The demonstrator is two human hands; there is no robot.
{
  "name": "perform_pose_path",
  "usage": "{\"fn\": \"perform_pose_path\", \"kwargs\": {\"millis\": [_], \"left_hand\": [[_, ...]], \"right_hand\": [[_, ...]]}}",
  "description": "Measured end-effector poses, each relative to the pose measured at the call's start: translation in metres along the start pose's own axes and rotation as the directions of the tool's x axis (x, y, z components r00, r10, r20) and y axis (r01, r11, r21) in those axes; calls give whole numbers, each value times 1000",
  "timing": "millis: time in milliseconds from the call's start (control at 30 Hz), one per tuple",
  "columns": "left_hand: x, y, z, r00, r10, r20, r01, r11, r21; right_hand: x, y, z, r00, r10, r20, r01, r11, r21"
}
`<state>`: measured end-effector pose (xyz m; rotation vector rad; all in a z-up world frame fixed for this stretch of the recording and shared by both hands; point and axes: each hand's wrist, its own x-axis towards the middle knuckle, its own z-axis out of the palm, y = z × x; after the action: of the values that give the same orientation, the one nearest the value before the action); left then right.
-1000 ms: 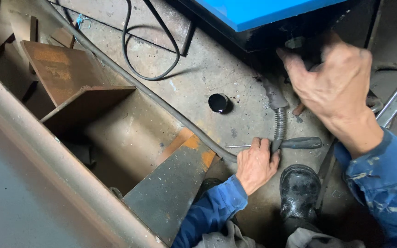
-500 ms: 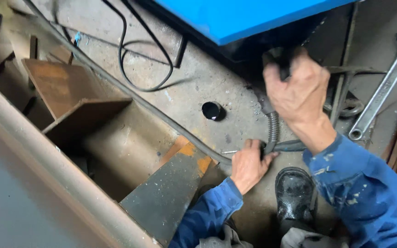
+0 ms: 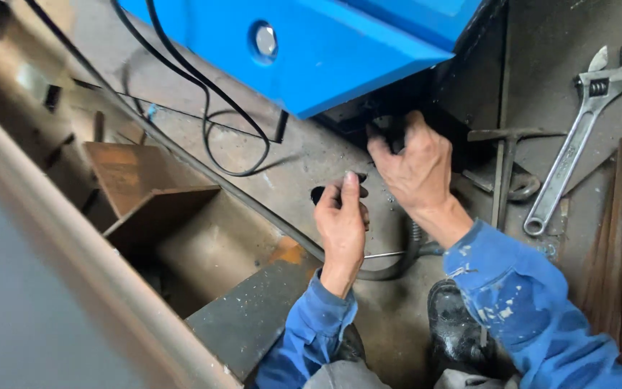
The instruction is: Applying black paint to metal industrial components using a brush and cleaning the nozzle/vent area.
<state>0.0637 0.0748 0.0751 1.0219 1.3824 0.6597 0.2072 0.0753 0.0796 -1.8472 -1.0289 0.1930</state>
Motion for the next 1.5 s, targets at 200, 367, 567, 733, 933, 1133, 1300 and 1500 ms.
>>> {"fn": "perform_pose_path", "kwargs": {"millis": [200,367,567,733,933,1133,1300,1500], "left_hand": [[-41,-12,-13,998,21,60,-32,984,175],[-82,-45,-71,880,-224,419,25,902,430],[-101,-114,-141,744,-363,561,5,843,538],[-112,-151,-166,675,-489,553,78,792,605],[-111,-175,-181,671,-427,606,23,829,559],[-109,-175,-187,689,-441,575,46,818,573],[-108,-187,-190,714,-415,564,36,826,562],[-101,-183,-190,707,-445,550,95,830,549]], "right_hand": [[-7,21,10,983,182,-1,-178,965,190],[-12,10,28,684,549,481,-639,134,757],[-10,-11,12,574,589,568,-693,-19,721],[-19,-6,19,867,453,207,-453,544,706],[-13,-24,12,893,443,73,-434,808,399],[-17,-22,16,947,320,-41,-314,943,108],[-11,-22,28,829,543,129,-546,741,390],[-11,-17,34,612,565,554,-626,-83,776]]}}
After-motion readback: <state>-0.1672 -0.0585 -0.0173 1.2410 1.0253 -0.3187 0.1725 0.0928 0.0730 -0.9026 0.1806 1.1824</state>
